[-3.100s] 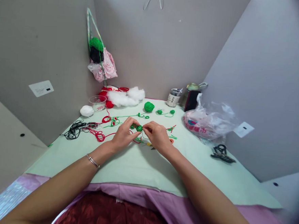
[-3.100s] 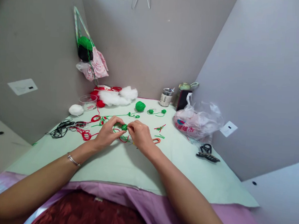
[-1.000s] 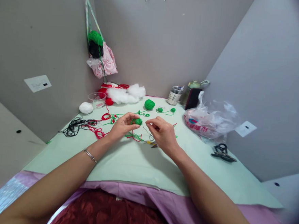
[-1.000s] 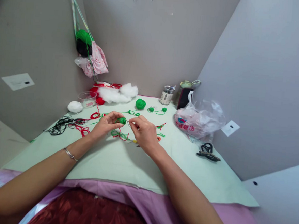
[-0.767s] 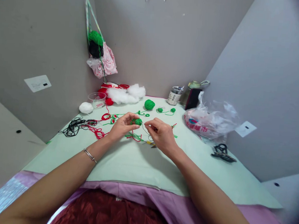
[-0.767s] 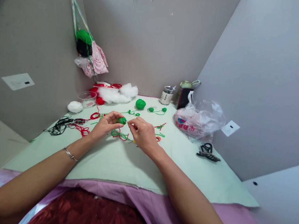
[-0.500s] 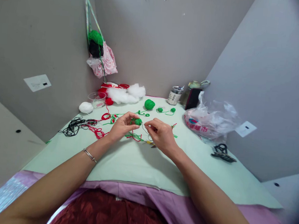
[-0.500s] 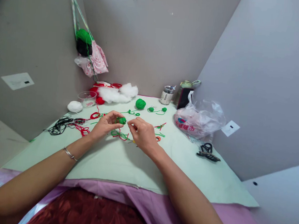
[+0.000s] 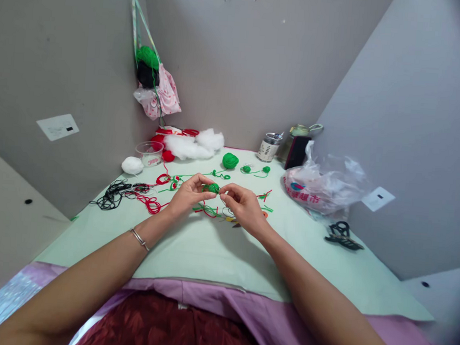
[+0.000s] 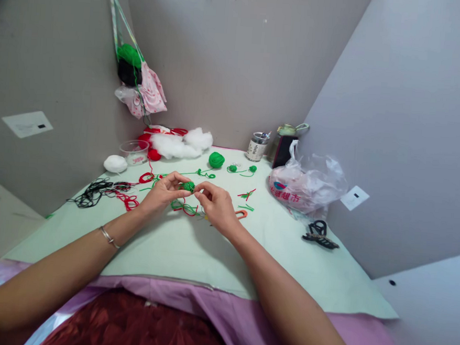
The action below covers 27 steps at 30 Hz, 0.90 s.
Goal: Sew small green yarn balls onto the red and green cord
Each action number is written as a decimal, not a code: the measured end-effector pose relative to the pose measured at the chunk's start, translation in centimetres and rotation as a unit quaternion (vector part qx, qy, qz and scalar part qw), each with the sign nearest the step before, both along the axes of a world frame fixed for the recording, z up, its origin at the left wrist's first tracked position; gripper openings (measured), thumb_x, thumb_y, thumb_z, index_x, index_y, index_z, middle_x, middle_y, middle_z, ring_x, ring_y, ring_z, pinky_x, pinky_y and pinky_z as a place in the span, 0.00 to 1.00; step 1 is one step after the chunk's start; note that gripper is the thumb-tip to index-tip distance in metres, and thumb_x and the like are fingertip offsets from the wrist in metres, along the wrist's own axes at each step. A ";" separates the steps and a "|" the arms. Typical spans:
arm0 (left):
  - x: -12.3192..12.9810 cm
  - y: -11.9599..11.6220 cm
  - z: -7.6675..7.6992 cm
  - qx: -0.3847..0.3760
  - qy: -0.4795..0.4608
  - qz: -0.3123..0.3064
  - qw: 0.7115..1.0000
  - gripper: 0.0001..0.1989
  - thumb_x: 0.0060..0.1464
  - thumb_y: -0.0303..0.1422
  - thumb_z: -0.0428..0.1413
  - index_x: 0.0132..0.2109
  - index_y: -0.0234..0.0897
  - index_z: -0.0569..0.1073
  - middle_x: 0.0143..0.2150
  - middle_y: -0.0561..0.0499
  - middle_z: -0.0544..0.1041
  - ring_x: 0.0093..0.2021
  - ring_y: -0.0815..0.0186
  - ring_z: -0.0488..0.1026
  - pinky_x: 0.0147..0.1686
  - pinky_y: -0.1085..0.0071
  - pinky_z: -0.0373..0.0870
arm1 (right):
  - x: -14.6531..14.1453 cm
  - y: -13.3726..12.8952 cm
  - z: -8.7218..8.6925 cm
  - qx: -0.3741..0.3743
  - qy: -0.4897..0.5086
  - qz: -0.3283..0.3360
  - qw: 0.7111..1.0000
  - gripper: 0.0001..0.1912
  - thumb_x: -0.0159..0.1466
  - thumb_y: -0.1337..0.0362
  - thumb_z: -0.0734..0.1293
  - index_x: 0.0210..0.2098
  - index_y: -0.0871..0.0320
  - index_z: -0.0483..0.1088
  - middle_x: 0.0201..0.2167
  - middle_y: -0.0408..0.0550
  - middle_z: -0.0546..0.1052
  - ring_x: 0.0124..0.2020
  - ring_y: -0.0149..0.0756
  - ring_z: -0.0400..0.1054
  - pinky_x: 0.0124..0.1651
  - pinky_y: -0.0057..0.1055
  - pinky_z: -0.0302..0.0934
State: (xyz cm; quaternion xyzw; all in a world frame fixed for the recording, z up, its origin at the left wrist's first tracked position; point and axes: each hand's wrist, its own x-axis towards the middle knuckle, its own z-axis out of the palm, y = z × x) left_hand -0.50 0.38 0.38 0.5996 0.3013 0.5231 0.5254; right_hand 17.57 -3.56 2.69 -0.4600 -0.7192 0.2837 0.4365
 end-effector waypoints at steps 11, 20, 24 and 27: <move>0.5 -0.2 -0.9 0.065 0.059 -0.001 0.996 0.14 0.47 0.31 0.64 0.40 0.37 0.70 0.39 0.51 0.73 0.40 0.67 0.71 0.42 0.69 0.68 | 0.2 0.9 -1.1 -0.090 0.055 0.023 0.994 0.04 0.60 0.63 0.64 0.34 0.56 0.65 0.23 0.40 0.73 0.23 0.31 0.68 0.29 0.27 0.61; 0.4 -0.8 -0.7 0.222 0.197 0.024 0.955 0.09 0.53 0.27 0.58 0.42 0.38 0.72 0.42 0.49 0.71 0.46 0.63 0.69 0.47 0.66 0.66 | 0.1 0.1 -0.9 0.032 -0.098 -0.022 0.994 0.04 0.66 0.62 0.60 0.34 0.54 0.65 0.25 0.41 0.73 0.25 0.33 0.67 0.32 0.29 0.58; 0.5 -0.9 -0.7 0.198 0.210 0.013 0.957 0.09 0.52 0.27 0.58 0.42 0.38 0.71 0.41 0.50 0.70 0.42 0.65 0.69 0.44 0.68 0.67 | 0.3 0.1 0.1 0.101 -0.085 -0.048 0.990 0.05 0.63 0.64 0.64 0.31 0.56 0.69 0.32 0.46 0.75 0.27 0.31 0.67 0.33 0.29 0.59; 0.5 -1.1 -0.6 0.191 0.234 0.000 0.953 0.10 0.51 0.27 0.58 0.42 0.37 0.72 0.41 0.50 0.70 0.41 0.66 0.69 0.43 0.69 0.67 | 1.0 0.0 2.2 0.024 0.101 -0.020 0.994 0.10 0.63 0.56 0.66 0.32 0.56 0.68 0.31 0.46 0.75 0.24 0.29 0.67 0.26 0.27 0.58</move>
